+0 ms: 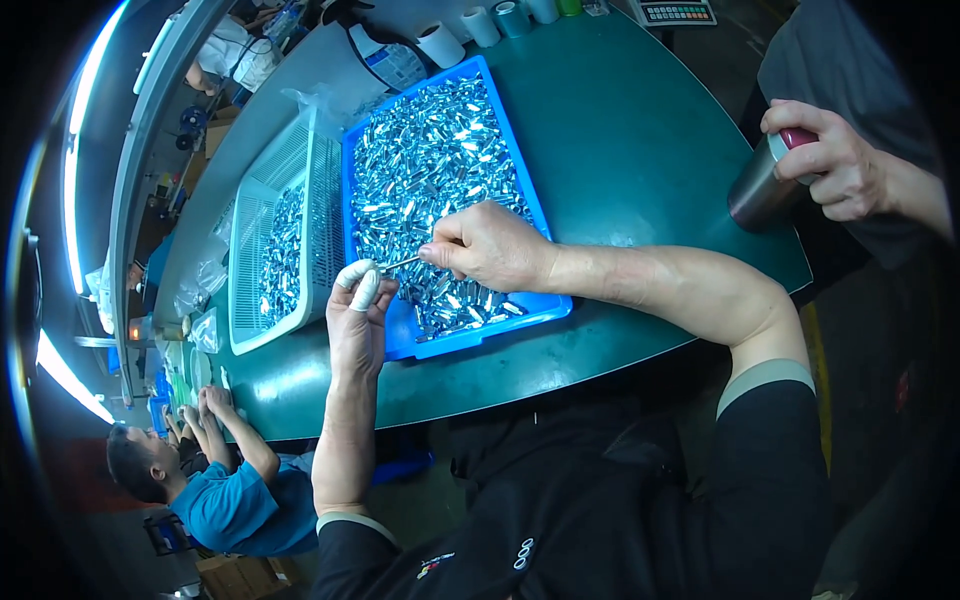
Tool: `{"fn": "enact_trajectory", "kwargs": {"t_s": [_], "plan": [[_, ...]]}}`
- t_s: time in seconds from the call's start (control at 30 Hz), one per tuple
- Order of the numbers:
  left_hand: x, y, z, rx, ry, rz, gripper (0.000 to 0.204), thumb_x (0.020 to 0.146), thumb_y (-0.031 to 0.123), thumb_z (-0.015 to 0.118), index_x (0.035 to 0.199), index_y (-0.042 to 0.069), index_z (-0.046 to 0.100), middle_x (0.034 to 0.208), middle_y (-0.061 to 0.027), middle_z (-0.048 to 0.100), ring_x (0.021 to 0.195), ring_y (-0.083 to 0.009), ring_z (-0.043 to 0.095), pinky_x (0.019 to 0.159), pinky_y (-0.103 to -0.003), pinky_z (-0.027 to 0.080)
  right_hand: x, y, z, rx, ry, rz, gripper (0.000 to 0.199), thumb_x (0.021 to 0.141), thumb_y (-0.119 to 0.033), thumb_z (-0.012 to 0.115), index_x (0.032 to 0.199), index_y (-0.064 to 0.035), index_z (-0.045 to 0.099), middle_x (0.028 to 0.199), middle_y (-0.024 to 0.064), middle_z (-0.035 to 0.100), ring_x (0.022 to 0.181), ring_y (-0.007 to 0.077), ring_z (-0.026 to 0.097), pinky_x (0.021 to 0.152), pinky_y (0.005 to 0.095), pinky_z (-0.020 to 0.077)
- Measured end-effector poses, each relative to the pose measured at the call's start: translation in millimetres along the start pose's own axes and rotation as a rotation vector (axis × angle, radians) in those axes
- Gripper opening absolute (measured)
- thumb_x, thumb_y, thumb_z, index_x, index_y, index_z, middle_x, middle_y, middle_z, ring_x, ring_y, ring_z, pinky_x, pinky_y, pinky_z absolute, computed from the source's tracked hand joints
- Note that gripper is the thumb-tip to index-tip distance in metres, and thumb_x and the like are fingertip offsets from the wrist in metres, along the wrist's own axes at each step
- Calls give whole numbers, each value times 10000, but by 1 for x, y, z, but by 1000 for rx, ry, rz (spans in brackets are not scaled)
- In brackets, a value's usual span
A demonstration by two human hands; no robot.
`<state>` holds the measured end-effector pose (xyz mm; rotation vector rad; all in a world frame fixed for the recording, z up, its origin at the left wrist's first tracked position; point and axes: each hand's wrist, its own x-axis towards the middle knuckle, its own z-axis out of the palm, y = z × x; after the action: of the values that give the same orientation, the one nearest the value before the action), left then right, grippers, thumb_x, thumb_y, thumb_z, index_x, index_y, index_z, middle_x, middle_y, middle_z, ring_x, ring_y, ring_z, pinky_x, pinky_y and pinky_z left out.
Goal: Sorting and inspecting small metal components on a workbench in a factory.
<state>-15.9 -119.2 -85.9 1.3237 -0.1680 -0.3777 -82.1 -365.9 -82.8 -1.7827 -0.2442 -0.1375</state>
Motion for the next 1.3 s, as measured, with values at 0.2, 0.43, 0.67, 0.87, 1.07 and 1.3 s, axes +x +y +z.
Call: {"fn": "enact_trajectory", "kwargs": {"t_s": [0.2, 0.43, 0.67, 0.87, 1.07, 1.3], "plan": [[-2, -6, 0, -53, 7, 1, 193, 944, 40, 710, 1125, 62, 646, 986, -59, 709, 878, -167, 700, 875, -312, 547, -1, 0, 2, -10, -16, 22, 363, 999, -301, 646, 765, -26, 685, 621, 63, 672, 566, 137, 642, 552, 322, 485], [-8, -9, 17, 246, -113, 151, 162, 953, 16, 689, 1109, 24, 649, 1027, -80, 702, 899, -168, 678, 874, -301, 539, -2, 3, 3, -3, 13, 22, 320, 976, -287, 671, 802, -19, 698, 639, 68, 683, 594, 147, 659, 583, 323, 502], [-10, -18, 21, 276, -172, 159, 178, 925, -7, 730, 1090, 20, 669, 1037, -38, 710, 955, -94, 655, 859, -244, 520, 0, 8, 4, 21, -113, 46, 319, 975, -288, 667, 797, -28, 715, 640, 63, 687, 586, 143, 654, 588, 318, 510], [-11, 8, 15, 463, -163, 313, 179, 924, -11, 726, 1094, 6, 673, 1027, -49, 710, 951, -106, 656, 877, -267, 529, -1, 5, 3, 75, -91, 53, 351, 1003, -293, 635, 794, -22, 711, 633, 57, 681, 590, 130, 650, 581, 305, 504], [11, 88, -23, 1352, 319, 1012, 295, 875, 17, 740, 1165, 5, 681, 1139, -145, 692, 1069, -309, 645, 945, -400, 503, 3, 5, -2, 186, 41, 70, 328, 1036, -265, 618, 843, -10, 687, 674, 16, 636, 618, 65, 595, 557, 244, 480], [17, 25, 6, 1548, -204, 576, 299, 843, 94, 765, 1126, 22, 700, 985, -167, 660, 958, -363, 644, 822, -438, 525, 3, 9, 4, 190, 48, 56, 334, 1029, -265, 625, 814, -18, 689, 660, 19, 643, 594, 68, 584, 540, 255, 460]]}}
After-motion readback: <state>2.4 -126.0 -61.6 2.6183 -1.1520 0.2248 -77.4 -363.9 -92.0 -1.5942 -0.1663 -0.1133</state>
